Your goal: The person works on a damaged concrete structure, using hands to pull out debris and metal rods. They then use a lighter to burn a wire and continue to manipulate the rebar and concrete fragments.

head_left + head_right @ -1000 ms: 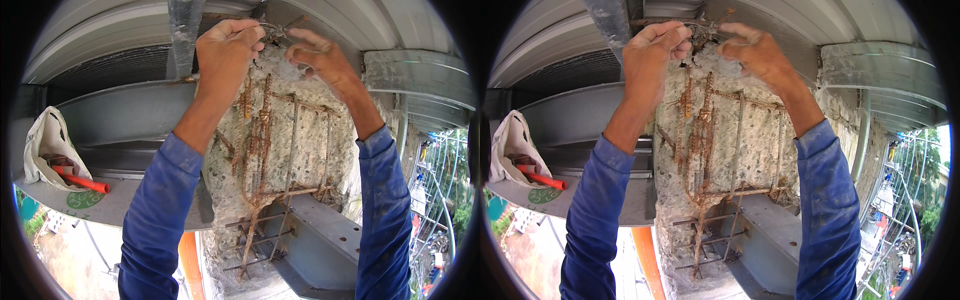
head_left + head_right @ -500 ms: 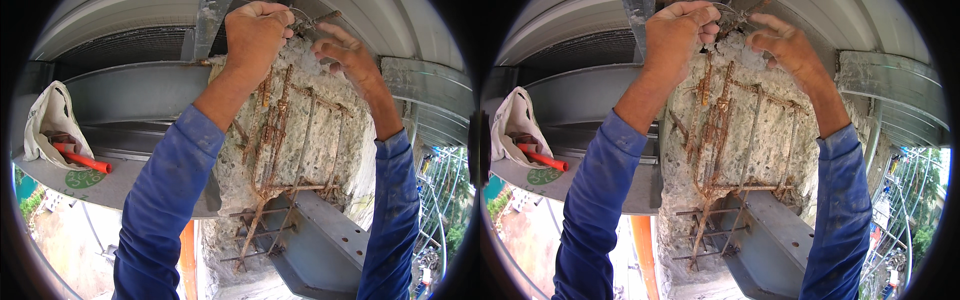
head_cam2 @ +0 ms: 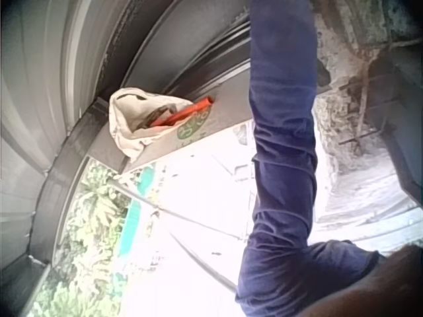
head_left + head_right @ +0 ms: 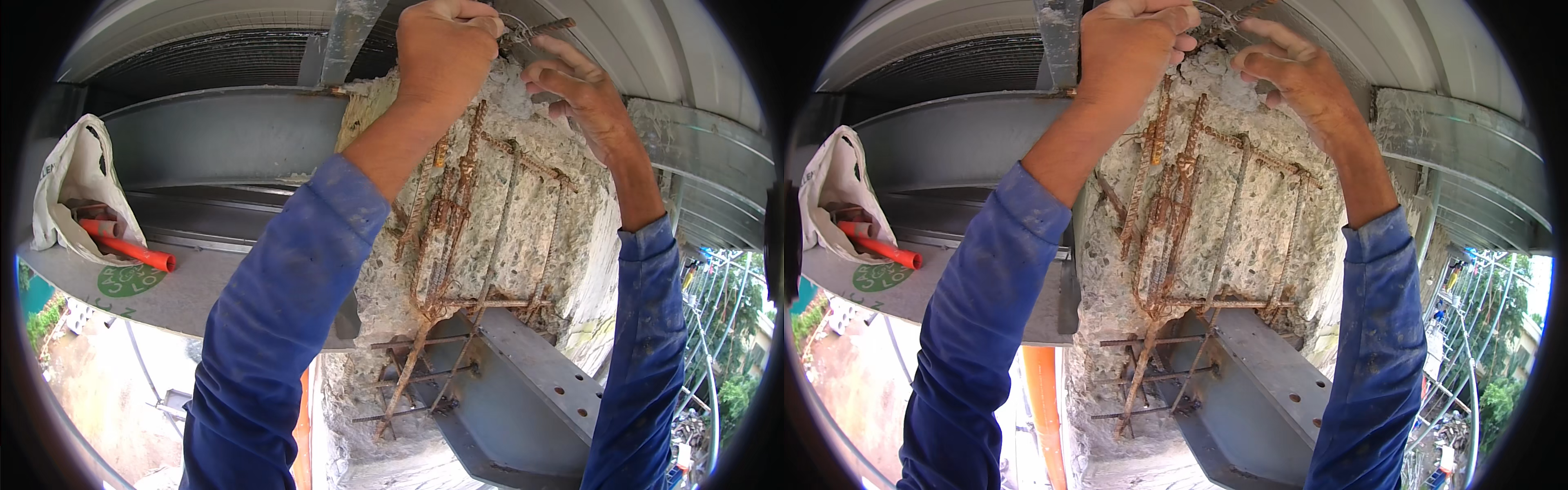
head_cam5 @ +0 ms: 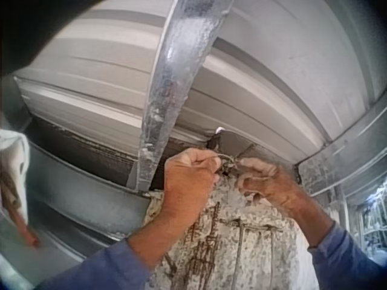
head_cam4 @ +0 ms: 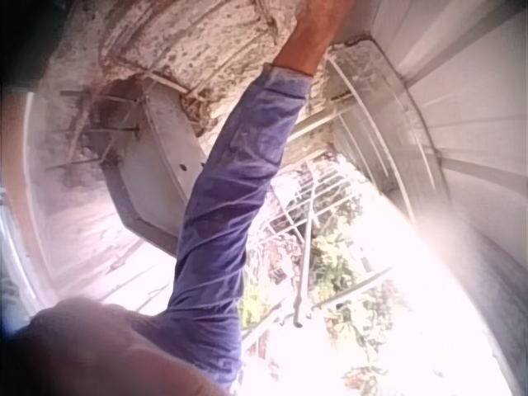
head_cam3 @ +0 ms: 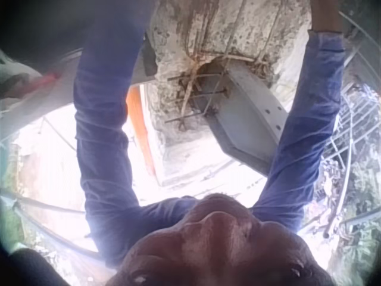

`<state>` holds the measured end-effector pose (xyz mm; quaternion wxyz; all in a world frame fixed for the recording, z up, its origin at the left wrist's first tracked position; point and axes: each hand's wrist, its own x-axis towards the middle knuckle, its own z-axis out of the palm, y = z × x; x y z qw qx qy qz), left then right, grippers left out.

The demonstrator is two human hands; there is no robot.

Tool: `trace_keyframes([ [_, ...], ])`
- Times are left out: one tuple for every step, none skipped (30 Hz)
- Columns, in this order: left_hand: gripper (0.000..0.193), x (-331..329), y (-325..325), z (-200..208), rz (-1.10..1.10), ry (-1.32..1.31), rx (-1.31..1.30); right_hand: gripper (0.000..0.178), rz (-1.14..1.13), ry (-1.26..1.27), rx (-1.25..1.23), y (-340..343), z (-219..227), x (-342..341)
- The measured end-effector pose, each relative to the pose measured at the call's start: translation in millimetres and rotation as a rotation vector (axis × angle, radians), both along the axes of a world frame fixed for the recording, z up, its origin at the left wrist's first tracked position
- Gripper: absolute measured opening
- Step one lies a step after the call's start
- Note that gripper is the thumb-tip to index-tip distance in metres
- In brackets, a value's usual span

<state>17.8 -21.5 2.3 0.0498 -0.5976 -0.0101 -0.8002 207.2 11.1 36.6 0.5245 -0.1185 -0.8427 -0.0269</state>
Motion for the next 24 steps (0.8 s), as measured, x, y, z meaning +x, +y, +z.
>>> trace_keyframes([
  [0.015, 1, -1, -1, 0.062, 0.017, 0.044, 0.065, -0.003, 0.0, 0.0, 1, 0, 0],
  [0.014, 2, 0, 0, 0.17, -0.016, 0.089, 0.065, -0.007, 0.0, 0.001, 2, 0, 1],
  [0.012, 4, 3, 2, 0.277, -0.048, 0.135, 0.066, -0.001, -0.004, 0.0, 2, 1, 1],
  [0.011, 6, 6, 4, 0.384, -0.081, 0.182, 0.066, 0.004, -0.008, 0.0, 2, 1, 1],
  [0.013, 6, 8, 7, 0.428, -0.084, 0.23, 0.067, 0.009, -0.012, -0.001, 2, 2, 2],
  [0.014, 6, 11, 10, 0.473, -0.087, 0.279, 0.067, 0.01, -0.012, -0.004, 2, 2, 2],
  [0.016, 6, 15, 12, 0.517, -0.09, 0.327, 0.068, 0.011, -0.012, -0.008, 1, 2, 1],
  [0.014, 8, 20, 12, 0.559, -0.094, 0.29, 0.068, 0.012, -0.013, -0.011, 1, 2, 1],
  [0.013, 10, 24, 11, 0.598, -0.097, 0.254, 0.068, 0.016, -0.003, -0.013, 0, 1, 0],
  [0.012, 10, 27, 11, 0.637, -0.1, 0.218, 0.068, 0.02, 0.006, -0.015, -2, -1, -1],
  [0.012, 10, 31, 12, 0.673, -0.101, 0.236, 0.068, 0.023, 0.015, -0.017, -4, -3, -2],
  [0.011, 11, 32, 13, 0.706, -0.103, 0.259, 0.068, 0.017, 0.02, -0.021, -6, -3, -3],
  [0.011, 12, 33, 14, 0.738, -0.107, 0.281, 0.068, 0.011, 0.025, -0.025, -8, -3, -4],
  [0.013, 12, 34, 15, 0.761, -0.124, 0.271, 0.068, 0.004, 0.029, -0.029, -9, -3, -4],
  [0.015, 14, 35, 15, 0.787, -0.138, 0.258, 0.069, 0.031, 0.03, -0.037, -8, -3, -4],
  [0.016, 16, 36, 14, 0.812, -0.153, 0.244, 0.071, 0.057, 0.031, -0.046, -6, -3, -3],
  [0.017, 18, 37, 12, 0.821, -0.154, 0.221, 0.073, 0.083, 0.032, -0.054, -4, -2, -3],
  [0.017, 18, 37, 10, 0.828, -0.158, 0.2, 0.071, 0.08, 0.03, -0.049, -4, -1, -4],
  [0.017, 19, 37, 9, 0.834, -0.162, 0.179, 0.068, 0.077, 0.027, -0.045, -4, 0, -5],
  [0.018, 18, 37, 9, 0.83, -0.167, 0.208, 0.066, 0.075, 0.025, -0.041, -4, 1, -6],
  [0.018, 18, 38, 9, 0.824, -0.173, 0.236, 0.065, 0.07, 0.047, -0.03, -4, 1, -8],
  [0.019, 17, 39, 10, 0.818, -0.179, 0.264, 0.065, 0.065, 0.069, -0.02, -3, 1, -10],
  [0.019, 16, 40, 10, 0.825, -0.176, 0.295, 0.064, 0.062, 0.09, -0.009, -3, 2, -12],
  [0.019, 16, 41, 9, 0.829, -0.171, 0.322, 0.064, 0.05, 0.094, -0.014, -2, 1, -11],
])
